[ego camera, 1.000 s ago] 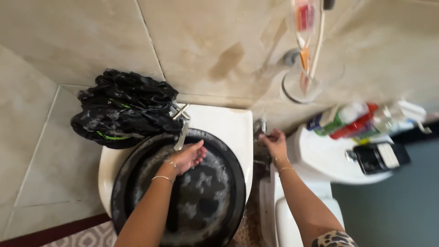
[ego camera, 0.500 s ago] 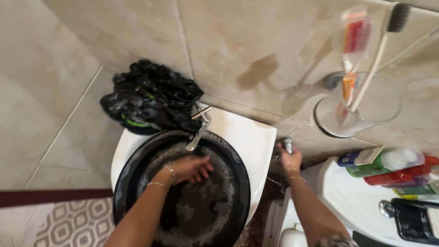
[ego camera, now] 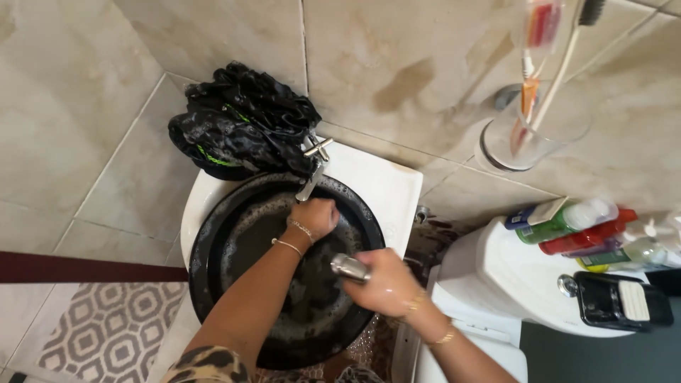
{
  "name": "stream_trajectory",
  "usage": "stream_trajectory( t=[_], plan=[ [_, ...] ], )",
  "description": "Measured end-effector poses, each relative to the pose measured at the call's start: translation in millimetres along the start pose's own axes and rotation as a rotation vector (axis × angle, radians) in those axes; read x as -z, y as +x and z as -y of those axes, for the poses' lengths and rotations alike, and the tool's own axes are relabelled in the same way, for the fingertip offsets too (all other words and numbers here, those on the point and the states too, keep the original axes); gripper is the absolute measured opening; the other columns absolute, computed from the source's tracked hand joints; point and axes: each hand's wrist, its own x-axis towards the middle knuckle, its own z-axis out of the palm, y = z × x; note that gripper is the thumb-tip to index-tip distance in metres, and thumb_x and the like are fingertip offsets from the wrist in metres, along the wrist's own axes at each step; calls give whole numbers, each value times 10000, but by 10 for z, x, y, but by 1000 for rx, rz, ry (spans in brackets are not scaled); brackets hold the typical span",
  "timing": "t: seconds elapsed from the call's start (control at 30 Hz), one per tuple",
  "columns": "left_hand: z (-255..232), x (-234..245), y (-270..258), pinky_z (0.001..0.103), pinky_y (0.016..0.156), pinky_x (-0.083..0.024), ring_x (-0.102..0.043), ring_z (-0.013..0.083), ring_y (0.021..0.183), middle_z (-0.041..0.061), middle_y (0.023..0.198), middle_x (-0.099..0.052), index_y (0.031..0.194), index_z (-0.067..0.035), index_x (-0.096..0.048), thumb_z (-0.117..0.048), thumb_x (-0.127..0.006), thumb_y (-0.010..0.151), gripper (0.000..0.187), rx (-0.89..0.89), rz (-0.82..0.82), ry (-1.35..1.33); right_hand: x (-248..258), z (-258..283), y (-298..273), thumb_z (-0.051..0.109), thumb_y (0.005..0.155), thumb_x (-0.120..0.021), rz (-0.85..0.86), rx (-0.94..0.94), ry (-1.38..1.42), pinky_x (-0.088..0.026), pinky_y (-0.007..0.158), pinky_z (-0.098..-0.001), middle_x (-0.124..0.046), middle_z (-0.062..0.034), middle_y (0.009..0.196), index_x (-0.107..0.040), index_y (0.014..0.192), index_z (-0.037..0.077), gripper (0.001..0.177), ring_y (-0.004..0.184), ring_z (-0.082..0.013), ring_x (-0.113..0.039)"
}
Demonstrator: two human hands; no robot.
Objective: Hand washing black clothes in a plastic basin inside a bathroom sink, and rinsing the items with a bidet sprayer.
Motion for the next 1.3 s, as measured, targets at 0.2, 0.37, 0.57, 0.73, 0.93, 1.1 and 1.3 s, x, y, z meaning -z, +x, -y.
stream_trajectory(
  t=[0.2, 0.37, 0.57, 0.73, 0.93, 1.1, 1.3],
  plan=[
    [40, -34, -90, 490, 670, -576, -718, 348, 720, 99, 802, -743, 797, -136, -704, -272, -653, 860, 158, -310, -204, 26, -338, 145, -48, 256, 687, -798, -89, 7, -89, -583, 642, -384, -684, -155, 614, -754, 764, 92, 186, 605, -325, -688],
    [3, -47, -105, 478, 627, -575, -720, 336, 686, 104, 784, -741, 799, -137, -704, -261, -660, 852, 141, -371, -187, 31, -376, 250, -87, 240, 700, -747, -139, -72, 24, -593, 596, -379, -678, -151, 599, -748, 790, 80, 183, 542, -296, -694],
    [-13, 20, -199, 461, 607, -577, -722, 319, 679, 100, 772, -741, 785, -140, -705, -257, -657, 849, 142, -399, -211, 32, -421, 223, -135, 247, 713, -738, -120, -94, -30, -601, 579, -349, -686, -131, 580, -764, 830, 99, 190, 511, -242, -688],
    [-10, 144, -284, 446, 601, -576, -731, 301, 661, 94, 780, -747, 796, -151, -717, -271, -631, 885, 173, -362, -141, 68, -327, 42, -206, 268, 744, -720, -230, -259, -105, -592, 535, -341, -678, -132, 550, -771, 879, 122, 205, 469, -244, -678],
    [36, 74, -345, 448, 675, -609, -749, 308, 764, 148, 883, -750, 983, -95, -694, -249, -532, 1012, 226, -321, 172, 154, -312, 3, -196, 248, 726, -745, -277, 33, -238, -565, 515, -384, -670, -149, 565, -798, 829, 92, 195, 465, -304, -655],
    [295, 153, -679, 474, 945, -558, -634, 365, 1164, 199, 1316, -614, 1478, -94, -458, -44, -461, 993, 488, -309, 367, 106, -73, -7, -16, 327, 710, -734, -429, -238, -225, -612, 625, -408, -659, -230, 601, -750, 789, 37, 301, 577, -367, -708],
    [184, 965, -1437, 612, 1230, -106, -88, 346, 1550, 98, 1684, -76, 1588, -260, -281, -574, -448, 973, 711, -305, 592, 163, 98, 397, 232, 347, 716, -729, -487, -183, -298, -598, 728, -457, -668, -247, 654, -743, 766, 13, 338, 682, -415, -695]
  ],
)
